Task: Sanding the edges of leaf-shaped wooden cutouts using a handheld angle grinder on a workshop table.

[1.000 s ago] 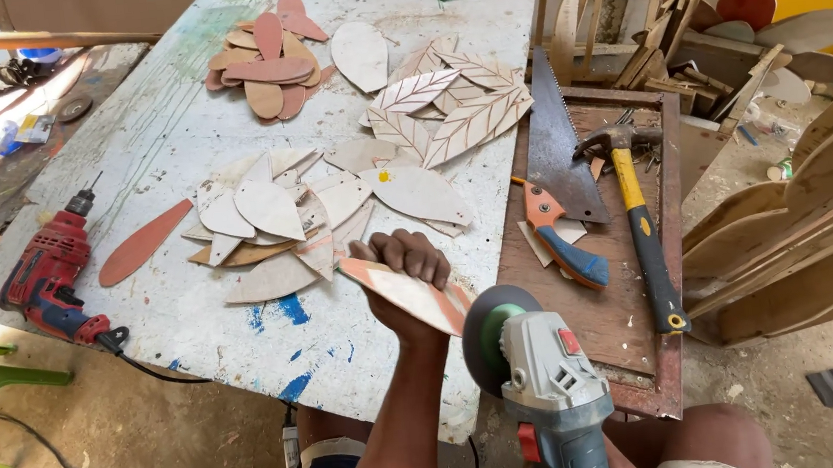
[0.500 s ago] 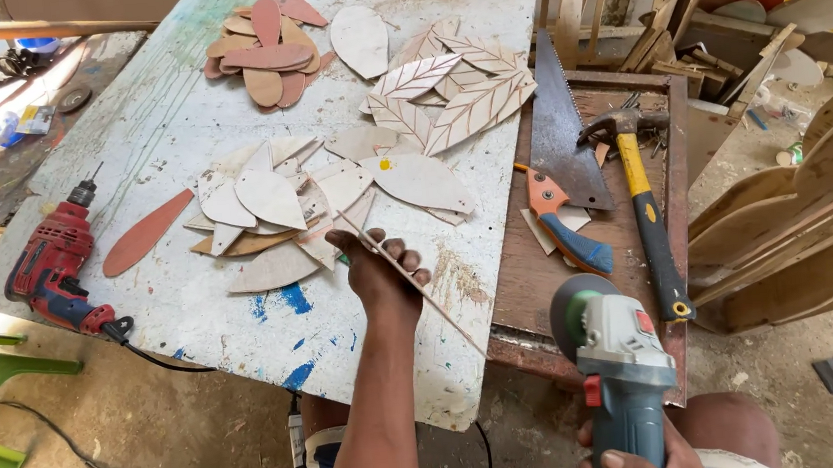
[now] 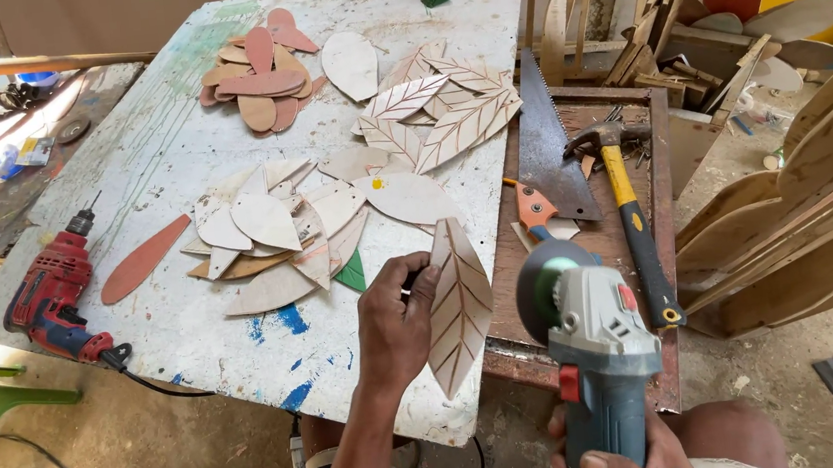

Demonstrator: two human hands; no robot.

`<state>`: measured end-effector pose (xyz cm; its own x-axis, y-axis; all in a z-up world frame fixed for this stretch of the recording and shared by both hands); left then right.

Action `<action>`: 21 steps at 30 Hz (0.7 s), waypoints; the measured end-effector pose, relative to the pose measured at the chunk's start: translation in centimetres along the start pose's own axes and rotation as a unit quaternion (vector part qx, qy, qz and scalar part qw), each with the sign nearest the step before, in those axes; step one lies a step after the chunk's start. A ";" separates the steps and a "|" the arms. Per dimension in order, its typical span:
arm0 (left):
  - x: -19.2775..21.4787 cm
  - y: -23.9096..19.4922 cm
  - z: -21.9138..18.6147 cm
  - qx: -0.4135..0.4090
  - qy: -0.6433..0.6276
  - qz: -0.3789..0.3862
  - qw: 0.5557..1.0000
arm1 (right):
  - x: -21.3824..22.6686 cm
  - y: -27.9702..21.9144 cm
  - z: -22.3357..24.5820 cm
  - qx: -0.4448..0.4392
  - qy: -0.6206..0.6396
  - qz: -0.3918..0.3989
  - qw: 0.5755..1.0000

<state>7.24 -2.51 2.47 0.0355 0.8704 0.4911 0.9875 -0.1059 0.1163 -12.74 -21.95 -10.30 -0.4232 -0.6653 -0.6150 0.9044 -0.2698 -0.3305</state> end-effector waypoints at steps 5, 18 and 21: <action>0.4 -1.3 -1.3 0.016 0.030 0.049 0.998 | -5.7 -0.6 3.4 0.027 -0.029 0.029 0.999; 0.9 -2.4 5.8 0.210 -0.302 -0.076 0.927 | 2.2 1.7 -3.2 -0.077 -0.056 0.010 0.995; 0.6 -2.6 8.5 0.219 -0.443 -0.126 0.860 | 4.3 1.7 -4.4 -0.108 -0.078 -0.072 0.988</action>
<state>5.98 2.40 -4.87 -0.2773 0.8845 -0.3752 0.9373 0.1632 -0.3081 -13.27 -22.26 -16.64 -0.5186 -0.7341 -0.4385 0.7952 -0.2257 -0.5627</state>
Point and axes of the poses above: each hand's wrist, its own y-axis towards the middle knuckle, its own x-axis out of the back of the hand, z = x × y, the point moved 7 cm from there along y, towards the middle knuckle, and after that the axes turned 11 degrees about x, right-handed, at the moved point
